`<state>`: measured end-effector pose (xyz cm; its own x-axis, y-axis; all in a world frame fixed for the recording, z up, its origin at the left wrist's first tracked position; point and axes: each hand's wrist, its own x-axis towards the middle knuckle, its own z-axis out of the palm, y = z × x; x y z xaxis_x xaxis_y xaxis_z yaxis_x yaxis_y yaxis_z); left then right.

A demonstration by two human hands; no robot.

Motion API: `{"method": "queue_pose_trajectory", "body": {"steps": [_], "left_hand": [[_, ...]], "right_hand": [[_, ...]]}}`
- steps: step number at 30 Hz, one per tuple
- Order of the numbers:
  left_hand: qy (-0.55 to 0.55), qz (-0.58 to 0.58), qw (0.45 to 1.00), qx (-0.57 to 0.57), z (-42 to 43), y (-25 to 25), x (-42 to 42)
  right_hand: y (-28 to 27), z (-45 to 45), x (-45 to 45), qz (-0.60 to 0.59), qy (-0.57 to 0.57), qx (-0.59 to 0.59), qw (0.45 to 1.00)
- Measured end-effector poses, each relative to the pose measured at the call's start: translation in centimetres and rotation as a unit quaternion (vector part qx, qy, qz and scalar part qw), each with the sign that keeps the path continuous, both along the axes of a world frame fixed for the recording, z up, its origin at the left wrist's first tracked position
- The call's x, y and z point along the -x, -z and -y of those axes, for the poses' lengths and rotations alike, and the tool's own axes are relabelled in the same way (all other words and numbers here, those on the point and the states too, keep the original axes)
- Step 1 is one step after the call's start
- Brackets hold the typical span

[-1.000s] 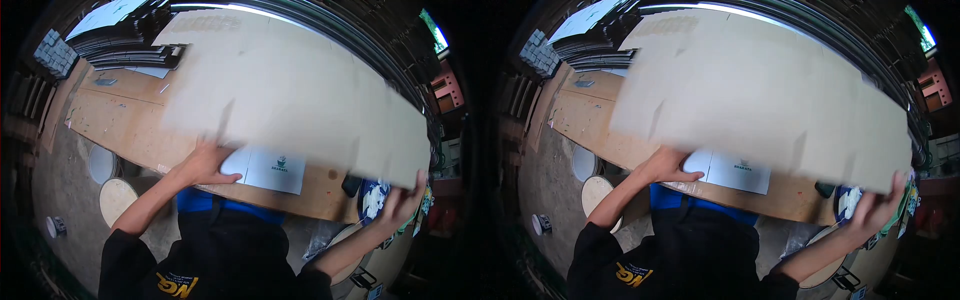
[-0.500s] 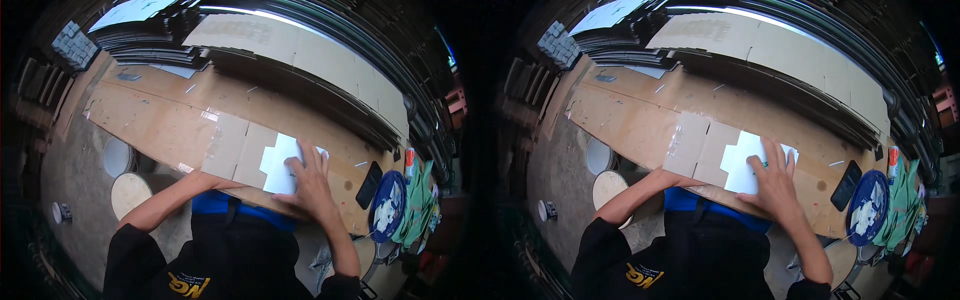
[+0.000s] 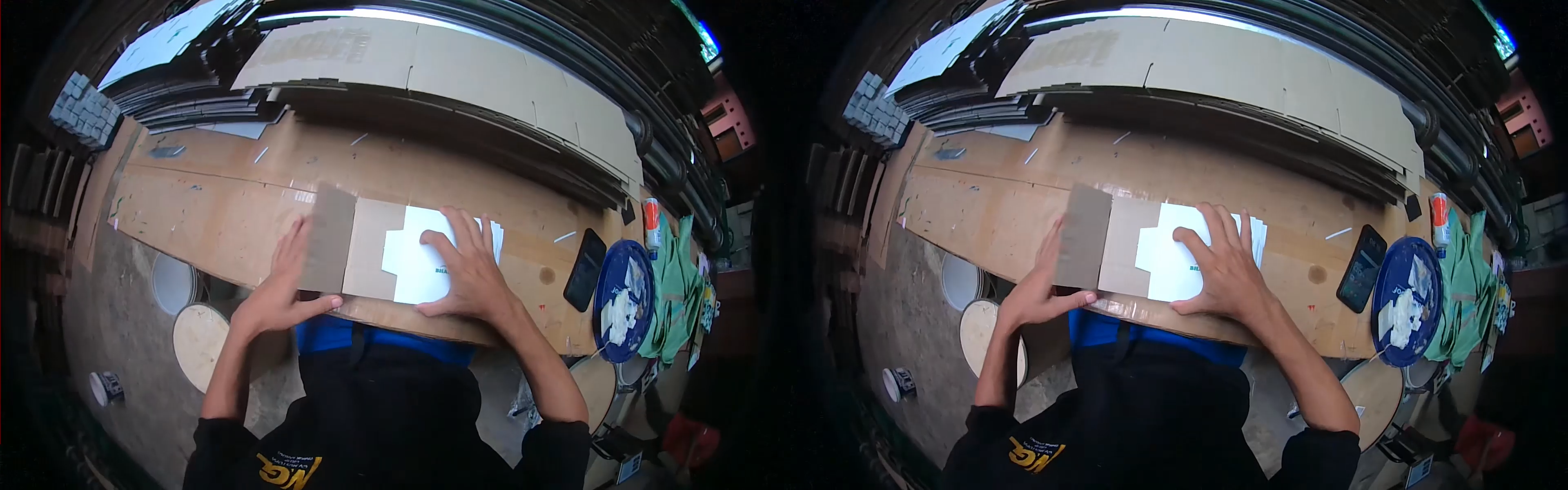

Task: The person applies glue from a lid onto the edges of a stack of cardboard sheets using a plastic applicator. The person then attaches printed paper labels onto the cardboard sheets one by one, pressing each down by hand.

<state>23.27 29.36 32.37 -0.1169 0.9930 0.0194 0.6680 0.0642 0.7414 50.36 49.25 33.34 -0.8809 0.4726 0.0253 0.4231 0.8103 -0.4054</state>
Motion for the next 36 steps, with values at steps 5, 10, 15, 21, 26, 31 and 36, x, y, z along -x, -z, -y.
{"method": "queue_pose_trajectory", "body": {"steps": [5,10,15,21,26,31,36], "left_hand": [[0.148,-0.148,0.978,-0.004,-5.8,-2.4,-1.5],[0.185,-0.118,0.975,0.031,-7.9,-1.1,-0.5],[0.180,-0.156,0.970,0.041,-7.8,-1.8,-0.7],[0.183,-0.155,0.970,0.049,-7.7,-1.7,-0.6],[0.188,-0.152,0.970,0.033,-7.7,-0.7,-0.1],[0.176,-0.154,0.972,0.023,-7.4,-0.8,-0.6],[0.173,-0.166,0.971,0.021,-7.3,-0.6,-0.6]], "right_hand": [[0.7,-0.2,0.0,0.005,-0.007,-0.020,1.000],[0.7,-0.4,-0.5,-0.021,0.002,-0.010,1.000],[0.8,-0.1,-0.8,-0.055,0.011,-0.004,0.998],[0.9,-0.3,-0.7,-0.043,0.003,-0.002,0.999],[0.5,-0.3,-0.5,-0.036,0.011,-0.002,0.999],[0.5,-0.1,-0.4,-0.032,0.017,-0.001,0.999],[0.5,0.0,-0.3,-0.022,0.018,-0.009,1.000]]}}
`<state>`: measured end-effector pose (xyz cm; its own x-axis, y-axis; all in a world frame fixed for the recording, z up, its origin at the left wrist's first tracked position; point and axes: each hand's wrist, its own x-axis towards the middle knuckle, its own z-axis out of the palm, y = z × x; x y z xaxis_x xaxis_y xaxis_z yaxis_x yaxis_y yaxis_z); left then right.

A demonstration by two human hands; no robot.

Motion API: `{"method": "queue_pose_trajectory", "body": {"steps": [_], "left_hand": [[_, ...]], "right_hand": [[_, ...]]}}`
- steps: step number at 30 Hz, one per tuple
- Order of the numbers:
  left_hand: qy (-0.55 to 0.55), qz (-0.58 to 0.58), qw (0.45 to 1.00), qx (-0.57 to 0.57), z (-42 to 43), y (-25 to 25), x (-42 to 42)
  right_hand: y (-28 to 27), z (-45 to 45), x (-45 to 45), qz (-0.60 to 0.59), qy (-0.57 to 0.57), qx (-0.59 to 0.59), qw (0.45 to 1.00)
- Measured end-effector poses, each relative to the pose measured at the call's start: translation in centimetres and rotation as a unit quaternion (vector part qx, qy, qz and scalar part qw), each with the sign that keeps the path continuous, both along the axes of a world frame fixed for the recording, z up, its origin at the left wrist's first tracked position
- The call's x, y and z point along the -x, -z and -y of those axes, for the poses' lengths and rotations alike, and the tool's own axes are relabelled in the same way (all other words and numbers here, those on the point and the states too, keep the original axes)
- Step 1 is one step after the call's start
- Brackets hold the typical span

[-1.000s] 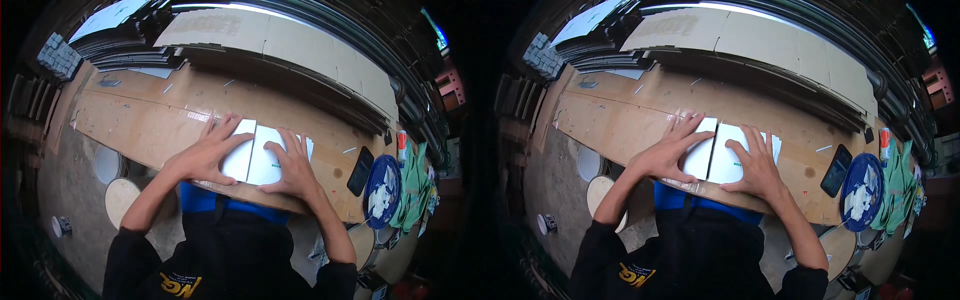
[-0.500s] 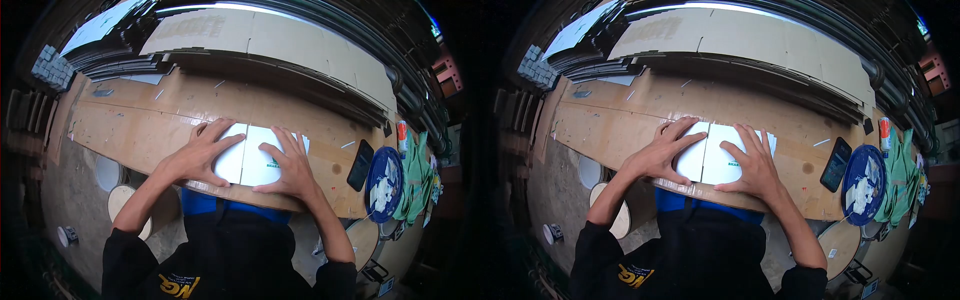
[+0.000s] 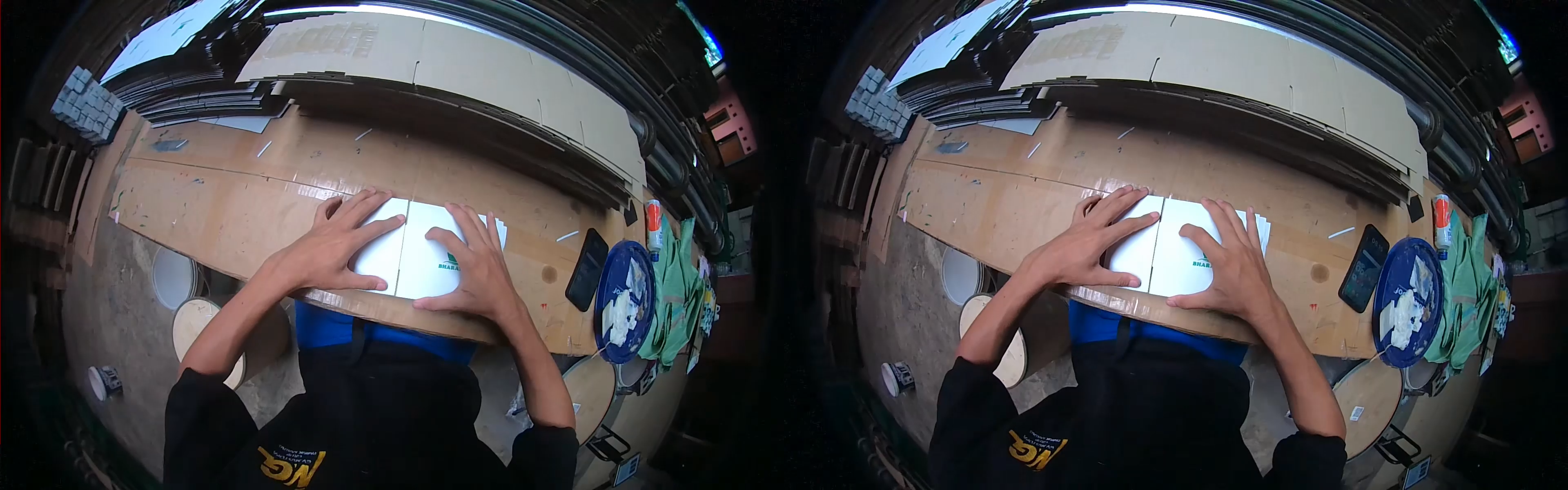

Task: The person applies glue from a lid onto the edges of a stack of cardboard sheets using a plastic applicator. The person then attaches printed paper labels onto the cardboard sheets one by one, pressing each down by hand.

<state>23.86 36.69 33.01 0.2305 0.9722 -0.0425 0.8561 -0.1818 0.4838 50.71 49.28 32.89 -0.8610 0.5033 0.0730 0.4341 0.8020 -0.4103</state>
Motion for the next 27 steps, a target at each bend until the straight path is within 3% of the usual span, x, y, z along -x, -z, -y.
{"method": "queue_pose_trajectory", "body": {"steps": [17,21,23,24,25,27], "left_hand": [[-0.017,-0.033,0.999,-0.010,0.5,0.0,-0.4],[-0.023,-0.072,0.997,0.009,0.7,-1.0,-1.0],[-0.028,-0.077,0.997,0.002,0.7,-1.1,-1.4],[-0.034,-0.083,0.996,0.000,0.7,-1.2,-1.6],[-0.030,-0.082,0.996,-0.002,0.7,-1.6,-1.7],[-0.051,-0.048,0.997,0.034,0.6,-2.6,-2.0]], "right_hand": [[0.4,0.2,-0.2,-0.004,-0.007,-0.016,1.000],[-2.5,0.2,-0.8,-0.050,-0.006,-0.016,0.999],[-5.4,-0.8,-1.5,-0.232,0.097,-0.011,0.968],[-6.4,-2.0,-2.1,-0.289,0.155,-0.081,0.941],[-7.3,-3.5,-2.9,-0.343,0.211,-0.151,0.903],[-8.6,-6.4,-4.5,-0.400,0.404,-0.156,0.807]]}}
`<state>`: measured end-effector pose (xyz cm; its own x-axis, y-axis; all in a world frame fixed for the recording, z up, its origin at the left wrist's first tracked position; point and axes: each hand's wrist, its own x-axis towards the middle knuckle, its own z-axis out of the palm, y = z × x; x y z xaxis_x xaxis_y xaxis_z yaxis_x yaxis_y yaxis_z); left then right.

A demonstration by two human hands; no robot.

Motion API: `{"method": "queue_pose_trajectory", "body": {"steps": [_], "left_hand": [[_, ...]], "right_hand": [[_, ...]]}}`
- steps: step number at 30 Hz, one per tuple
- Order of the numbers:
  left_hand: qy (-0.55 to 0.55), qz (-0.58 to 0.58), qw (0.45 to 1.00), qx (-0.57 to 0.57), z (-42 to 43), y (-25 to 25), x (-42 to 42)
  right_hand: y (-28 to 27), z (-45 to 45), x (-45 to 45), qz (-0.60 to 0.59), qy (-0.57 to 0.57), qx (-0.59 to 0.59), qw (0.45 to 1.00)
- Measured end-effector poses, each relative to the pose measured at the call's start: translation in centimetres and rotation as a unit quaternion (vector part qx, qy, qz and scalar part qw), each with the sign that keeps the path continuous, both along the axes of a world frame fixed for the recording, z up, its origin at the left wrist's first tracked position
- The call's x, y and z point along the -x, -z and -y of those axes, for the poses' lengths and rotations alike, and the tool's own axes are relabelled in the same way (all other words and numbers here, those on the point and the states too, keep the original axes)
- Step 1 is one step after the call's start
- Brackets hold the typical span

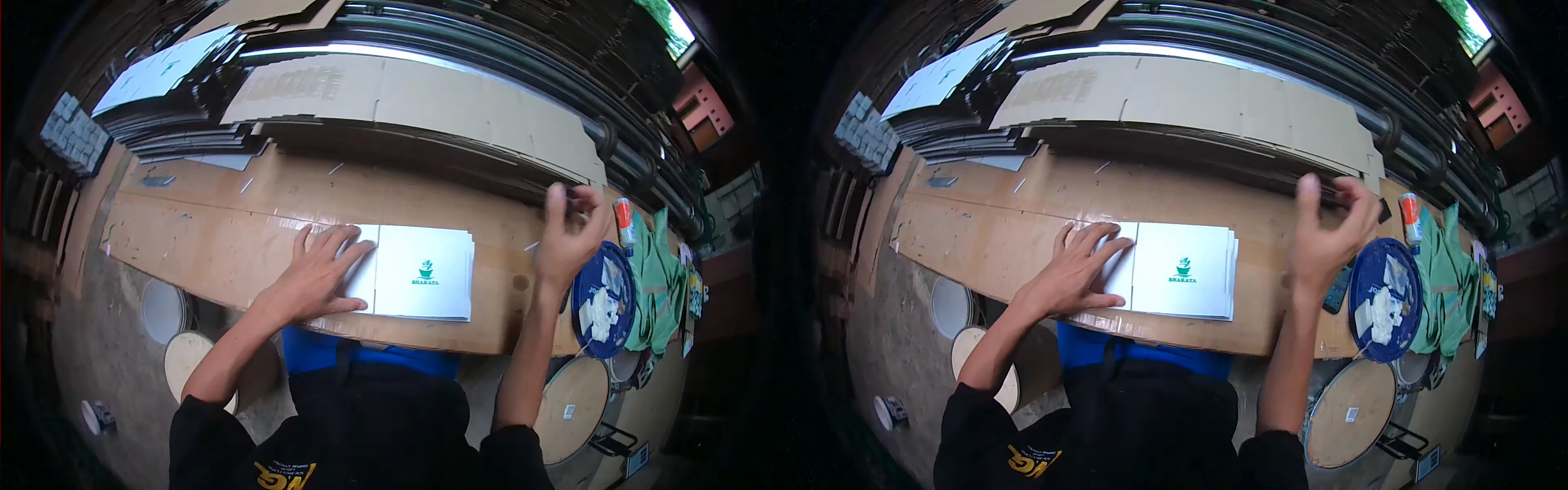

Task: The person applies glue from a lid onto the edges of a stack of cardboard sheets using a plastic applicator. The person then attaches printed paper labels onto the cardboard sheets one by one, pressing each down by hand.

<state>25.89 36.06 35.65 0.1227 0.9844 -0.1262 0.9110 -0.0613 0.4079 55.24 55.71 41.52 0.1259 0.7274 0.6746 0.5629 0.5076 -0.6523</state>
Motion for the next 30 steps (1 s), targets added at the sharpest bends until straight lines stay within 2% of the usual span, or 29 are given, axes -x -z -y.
{"method": "queue_pose_trajectory", "body": {"steps": [1,3,6,7,9,10,11,13,14,16,17,19,21,22,23,24,25,26,27,28,29,30], "left_hand": [[0.010,0.001,1.000,-0.004,0.1,-0.1,-0.1],[0.014,-0.022,1.000,-0.011,0.4,0.1,-0.1],[0.014,-0.019,1.000,-0.009,0.4,0.1,-0.2],[0.000,-0.022,1.000,-0.004,0.5,0.1,-0.3],[-0.007,-0.011,1.000,-0.003,0.4,0.4,-0.3],[-0.001,-0.007,1.000,-0.017,0.5,0.7,-0.2],[0.001,-0.005,1.000,-0.029,0.8,0.9,0.0],[0.000,-0.007,0.999,-0.035,1.1,1.1,0.2],[0.008,-0.006,0.999,-0.050,1.1,1.2,0.2],[-0.004,-0.003,0.998,-0.055,1.3,1.5,0.3],[-0.001,0.003,0.998,-0.066,1.4,1.7,0.2],[-0.011,0.009,0.998,-0.061,1.6,1.7,0.1],[-0.015,-0.016,0.993,-0.114,2.0,1.2,-0.1],[-0.089,0.267,0.959,-0.038,3.3,4.4,0.9],[-0.156,0.525,0.836,0.039,4.7,7.5,1.9],[-0.161,0.524,0.835,0.040,4.9,7.6,1.9],[-0.126,0.469,0.874,0.009,5.0,7.7,1.9],[-0.089,0.410,0.907,-0.022,5.0,7.7,2.0],[-0.093,0.408,0.908,-0.019,4.8,7.3,1.8],[-0.051,0.244,0.965,-0.077,4.3,6.6,1.4],[-0.005,0.071,0.988,-0.134,3.8,6.1,1.2],[-0.005,0.068,0.989,-0.132,3.5,5.8,1.2]], "right_hand": [[-0.3,-2.2,-1.0,0.019,0.058,-0.057,0.996],[-0.2,-5.7,-2.9,0.052,0.163,-0.072,0.983],[0.4,-8.2,-4.4,0.029,0.176,0.059,0.982],[0.3,-8.4,-4.9,0.031,0.181,0.054,0.981],[0.6,-9.1,-5.2,0.092,0.166,0.182,0.965],[2.6,-11.3,-6.7,0.093,0.156,0.118,0.976],[1.8,-11.1,-7.1,0.049,0.100,0.153,0.982],[1.7,-11.2,-8.5,0.003,0.051,0.059,0.997],[1.0,-10.7,-9.0,-0.133,0.006,0.071,0.989],[-1.5,-7.4,-9.3,-0.369,-0.108,0.088,0.919],[-3.1,-5.1,-9.8,-0.467,-0.175,0.090,0.862],[-4.7,-1.6,-11.6,-0.534,-0.277,0.108,0.791],[-4.4,2.2,-12.2,-0.514,-0.308,0.135,0.789],[-3.3,4.1,-12.3,-0.520,-0.290,0.173,0.785],[-2.3,5.7,-11.6,-0.525,-0.270,0.211,0.779],[-2.0,7.5,-8.7,-0.414,-0.223,0.187,0.863],[-1.2,9.4,-6.1,-0.297,-0.125,0.207,0.924],[3.1,9.7,-6.3,-0.159,-0.144,0.133,0.968],[3.3,11.3,-3.3,-0.053,-0.162,0.106,0.980],[6.1,10.7,-4.1,0.172,-0.226,0.061,0.957],[4.1,11.6,-1.7,0.233,-0.295,0.132,0.917],[2.0,12.4,1.1,0.291,-0.360,0.198,0.864]]}}
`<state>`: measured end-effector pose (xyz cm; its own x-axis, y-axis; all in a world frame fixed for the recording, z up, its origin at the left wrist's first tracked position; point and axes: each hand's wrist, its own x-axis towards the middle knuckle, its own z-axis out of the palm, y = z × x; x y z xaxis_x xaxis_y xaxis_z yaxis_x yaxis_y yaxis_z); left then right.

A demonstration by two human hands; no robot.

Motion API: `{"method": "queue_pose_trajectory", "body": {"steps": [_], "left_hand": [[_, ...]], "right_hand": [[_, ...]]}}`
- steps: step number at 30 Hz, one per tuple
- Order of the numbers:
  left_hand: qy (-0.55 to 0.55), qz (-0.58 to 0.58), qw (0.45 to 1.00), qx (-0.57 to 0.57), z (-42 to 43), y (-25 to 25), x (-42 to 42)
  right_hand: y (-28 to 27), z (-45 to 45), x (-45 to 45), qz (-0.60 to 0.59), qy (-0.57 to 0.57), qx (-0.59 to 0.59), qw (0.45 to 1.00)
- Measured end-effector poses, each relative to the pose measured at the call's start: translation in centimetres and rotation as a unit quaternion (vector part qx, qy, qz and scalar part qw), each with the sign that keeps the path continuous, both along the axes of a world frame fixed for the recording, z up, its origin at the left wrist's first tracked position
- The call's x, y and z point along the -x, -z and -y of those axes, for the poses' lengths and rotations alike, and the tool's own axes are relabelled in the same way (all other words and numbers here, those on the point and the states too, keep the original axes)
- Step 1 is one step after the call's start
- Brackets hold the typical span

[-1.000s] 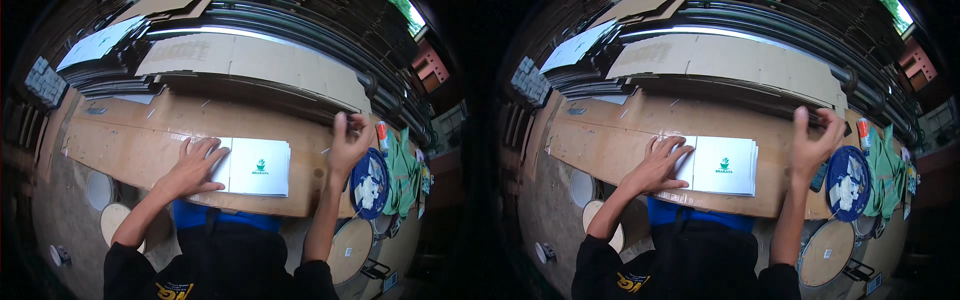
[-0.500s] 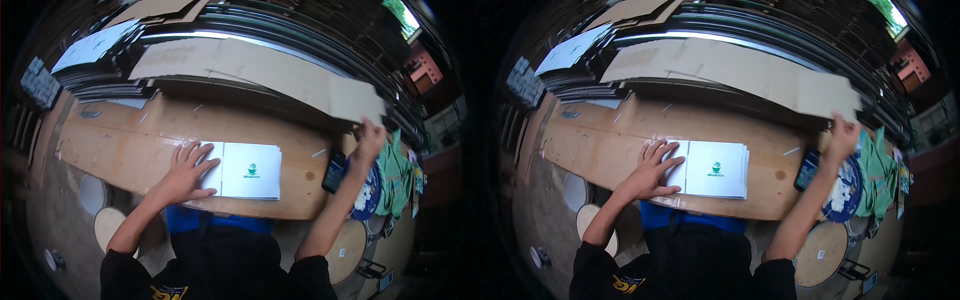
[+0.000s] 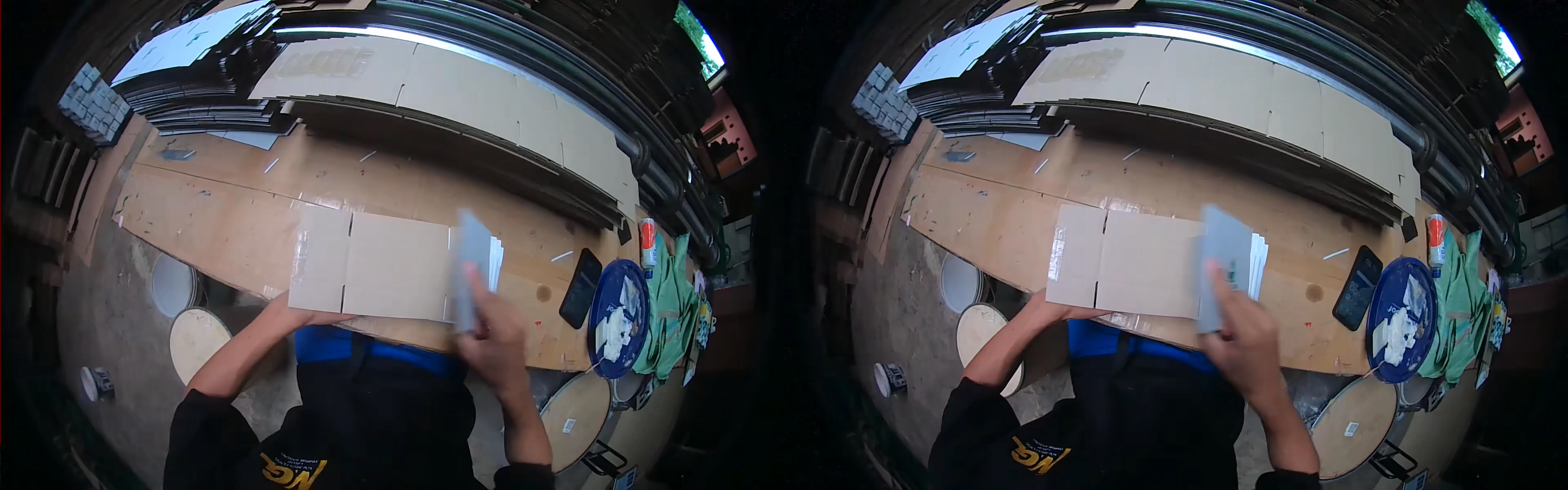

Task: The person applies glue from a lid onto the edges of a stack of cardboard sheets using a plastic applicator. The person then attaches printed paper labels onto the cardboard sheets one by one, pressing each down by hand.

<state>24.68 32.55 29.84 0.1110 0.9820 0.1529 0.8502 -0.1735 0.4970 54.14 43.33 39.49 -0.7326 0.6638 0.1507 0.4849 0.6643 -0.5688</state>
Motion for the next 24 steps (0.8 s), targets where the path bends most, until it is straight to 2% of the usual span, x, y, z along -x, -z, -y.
{"method": "queue_pose_trajectory", "body": {"steps": [1,3,4,5,7,9,11,12,18,20,24], "left_hand": [[0.018,0.001,1.000,0.017,-0.2,-0.3,0.0],[0.032,0.000,0.999,0.036,-0.2,-0.5,-0.1],[0.028,0.015,0.998,0.060,-0.2,-0.6,-0.2],[0.023,0.032,0.996,0.083,-0.3,-0.6,-0.2],[-0.002,0.057,0.994,0.088,-0.2,-0.4,-0.4],[-0.021,0.083,0.992,0.094,-0.2,-0.4,-0.5],[-0.034,0.113,0.989,0.091,-0.4,-0.6,-0.6],[-0.033,0.112,0.989,0.091,-0.3,-0.6,-0.6],[0.007,0.063,0.998,0.023,-0.9,-0.6,-0.7],[-0.040,0.168,0.975,0.140,-0.9,-2.0,-1.0],[-0.022,0.127,0.980,0.149,-0.6,-1.5,-0.9]], "right_hand": [[0.3,0.0,1.1,-0.002,-0.001,0.001,1.000],[1.7,0.0,2.4,0.086,-0.063,0.072,0.992],[3.3,-0.3,2.5,0.125,-0.056,0.026,0.990],[2.7,-0.9,2.9,0.124,-0.061,0.024,0.990],[1.1,-2.7,3.7,0.175,-0.099,-0.050,0.978],[2.3,-4.1,4.1,0.159,-0.099,-0.058,0.981],[3.3,-5.7,4.6,0.197,-0.138,-0.093,0.966],[3.9,-6.5,4.8,0.174,-0.155,-0.053,0.971],[3.4,-7.4,4.4,0.153,-0.148,-0.029,0.977],[3.9,-7.5,4.3,0.159,-0.144,-0.028,0.976],[4.3,-7.3,4.1,0.173,-0.135,-0.026,0.975]]}}
